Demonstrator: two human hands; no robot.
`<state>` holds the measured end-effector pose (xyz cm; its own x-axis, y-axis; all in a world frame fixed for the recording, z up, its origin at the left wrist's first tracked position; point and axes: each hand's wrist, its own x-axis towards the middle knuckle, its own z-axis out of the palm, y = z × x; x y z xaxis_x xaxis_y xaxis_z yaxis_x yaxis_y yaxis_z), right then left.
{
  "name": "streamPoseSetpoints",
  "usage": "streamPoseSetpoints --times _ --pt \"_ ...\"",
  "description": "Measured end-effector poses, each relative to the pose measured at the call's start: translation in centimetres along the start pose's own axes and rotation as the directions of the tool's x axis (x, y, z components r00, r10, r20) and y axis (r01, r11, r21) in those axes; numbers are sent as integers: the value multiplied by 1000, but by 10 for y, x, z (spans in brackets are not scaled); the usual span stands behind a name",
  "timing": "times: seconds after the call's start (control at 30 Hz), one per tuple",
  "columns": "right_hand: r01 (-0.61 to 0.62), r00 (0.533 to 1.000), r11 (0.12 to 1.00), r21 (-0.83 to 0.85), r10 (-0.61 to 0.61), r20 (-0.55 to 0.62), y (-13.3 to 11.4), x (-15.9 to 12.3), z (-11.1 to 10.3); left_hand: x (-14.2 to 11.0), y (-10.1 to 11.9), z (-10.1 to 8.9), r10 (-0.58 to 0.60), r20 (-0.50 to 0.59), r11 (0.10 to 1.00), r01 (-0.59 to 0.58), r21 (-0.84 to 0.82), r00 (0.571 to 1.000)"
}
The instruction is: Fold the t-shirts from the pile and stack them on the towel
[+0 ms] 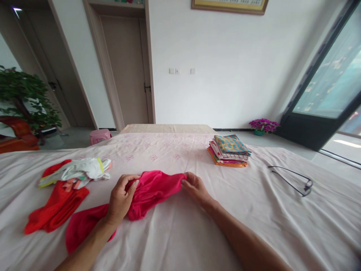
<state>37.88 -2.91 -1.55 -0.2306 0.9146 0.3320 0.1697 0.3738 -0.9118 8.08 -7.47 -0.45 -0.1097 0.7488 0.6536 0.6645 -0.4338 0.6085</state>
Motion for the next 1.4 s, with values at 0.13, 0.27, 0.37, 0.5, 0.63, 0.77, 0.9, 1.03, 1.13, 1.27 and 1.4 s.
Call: streamPoseSetpoints --times 0.13,0.27,0.37,0.5,0.63,0.77,0.9,1.03,1.13,1.27,1.4 --pt "23 877 947 320 135 -462 8 15 -31 -7 22 4 59 -34 997 -61 -43 998" --pt "-147 712 952 269 291 -639 24 17 -67 -15 13 16 -16 52 999 18 -35 999" --pt "-200 706 977 79 200 -680 36 14 -81 -17 -5 24 -150 133 989 147 31 980" --pt "-193 700 974 -120 51 -712 50 12 -87 -18 -22 24 -152 231 978 114 173 961" --pt "-211 795 872 -442 -110 -597 49 9 -85 -19 -23 20 -49 291 978 -14 209 955" --pt "23 887 713 -701 -337 -314 24 1 -65 -23 -15 20 120 236 983 -149 105 964" --pt "340 923 752 -564 -382 48 4 -7 -26 -29 5 26 284 253 955 -297 12 925" --pt "436 898 796 -420 -351 266 -4 -12 3 -36 25 31 403 294 913 -405 -57 867" --pt "466 875 765 -445 -322 362 -11 -14 12 -37 32 32 451 340 888 -454 -78 825" --pt "516 840 710 -480 -308 447 -19 -15 16 -37 32 31 471 358 877 -472 -90 806" --pt "595 771 661 -458 -306 559 -20 -11 20 -36 34 30 483 361 871 -481 -102 798"
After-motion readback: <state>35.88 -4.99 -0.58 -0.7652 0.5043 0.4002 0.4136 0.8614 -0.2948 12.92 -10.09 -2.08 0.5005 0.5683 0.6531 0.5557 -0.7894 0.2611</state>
